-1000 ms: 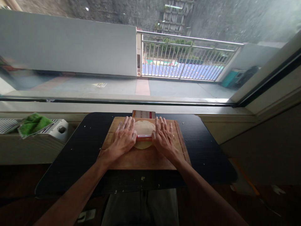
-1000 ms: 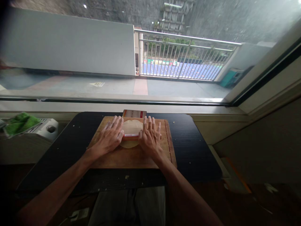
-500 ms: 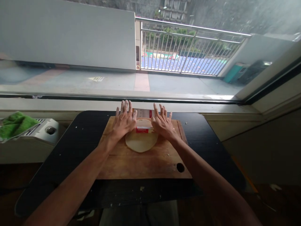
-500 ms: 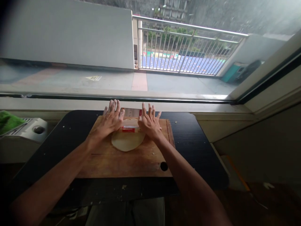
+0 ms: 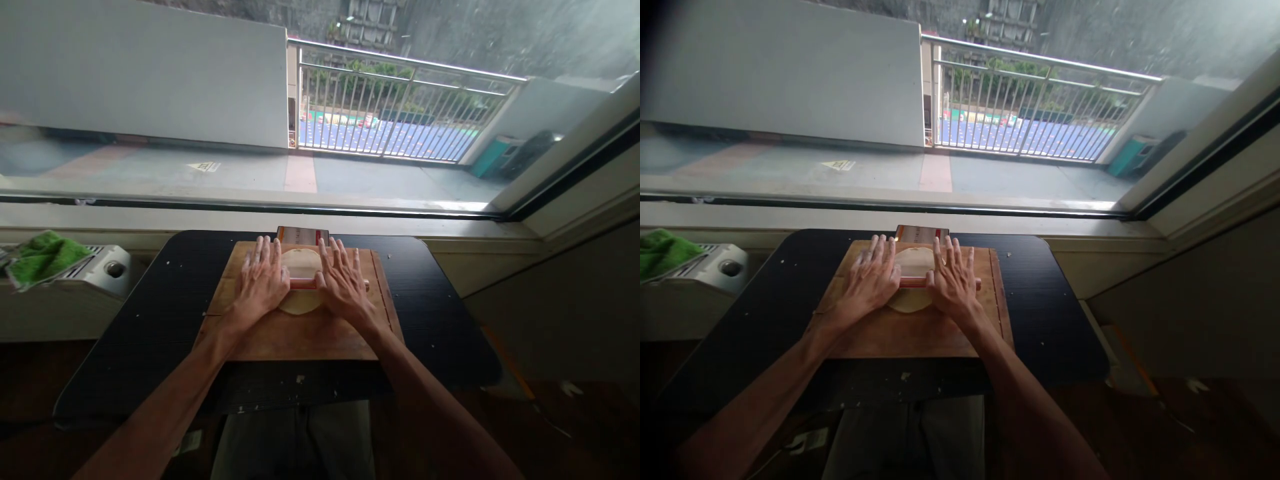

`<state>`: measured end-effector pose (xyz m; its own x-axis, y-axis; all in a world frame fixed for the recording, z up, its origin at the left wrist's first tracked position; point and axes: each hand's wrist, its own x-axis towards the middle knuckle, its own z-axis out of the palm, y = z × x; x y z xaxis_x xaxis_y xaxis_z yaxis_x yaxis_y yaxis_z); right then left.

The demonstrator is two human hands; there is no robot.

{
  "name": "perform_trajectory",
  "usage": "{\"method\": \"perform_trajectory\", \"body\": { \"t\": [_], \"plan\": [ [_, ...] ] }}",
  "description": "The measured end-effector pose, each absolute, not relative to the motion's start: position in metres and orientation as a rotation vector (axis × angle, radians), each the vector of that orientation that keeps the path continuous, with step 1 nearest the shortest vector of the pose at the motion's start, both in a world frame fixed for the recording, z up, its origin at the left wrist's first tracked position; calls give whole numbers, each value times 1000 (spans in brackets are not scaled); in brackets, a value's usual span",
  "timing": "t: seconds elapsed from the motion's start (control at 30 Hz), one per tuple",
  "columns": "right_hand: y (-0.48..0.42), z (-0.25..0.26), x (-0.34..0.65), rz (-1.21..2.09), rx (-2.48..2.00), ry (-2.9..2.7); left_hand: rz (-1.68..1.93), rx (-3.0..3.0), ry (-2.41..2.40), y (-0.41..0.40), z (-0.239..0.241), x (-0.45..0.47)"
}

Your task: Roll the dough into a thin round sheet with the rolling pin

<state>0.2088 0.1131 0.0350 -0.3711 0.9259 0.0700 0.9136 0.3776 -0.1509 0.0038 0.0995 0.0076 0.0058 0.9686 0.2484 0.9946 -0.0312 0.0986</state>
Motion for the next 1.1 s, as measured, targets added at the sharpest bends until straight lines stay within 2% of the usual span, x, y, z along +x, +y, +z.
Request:
{"method": "perform_trajectory", "body": {
  "t": [0.2,0.63,0.83,1.1],
  "plan": [
    [100,36,209,149,-1701,-2489,-495,-2134,-2075,86,8,7],
    [193,28,201,109,-1610,-2323,-649,-2090,-2210,172,18,-1],
    [222,35,196,67,-1585,-2264,-733,-2108,-2118,203,30,-3],
    [241,44,191,154,-1587,-2205,-650,-2139,-2030,234,33,-4]
  ]
}}
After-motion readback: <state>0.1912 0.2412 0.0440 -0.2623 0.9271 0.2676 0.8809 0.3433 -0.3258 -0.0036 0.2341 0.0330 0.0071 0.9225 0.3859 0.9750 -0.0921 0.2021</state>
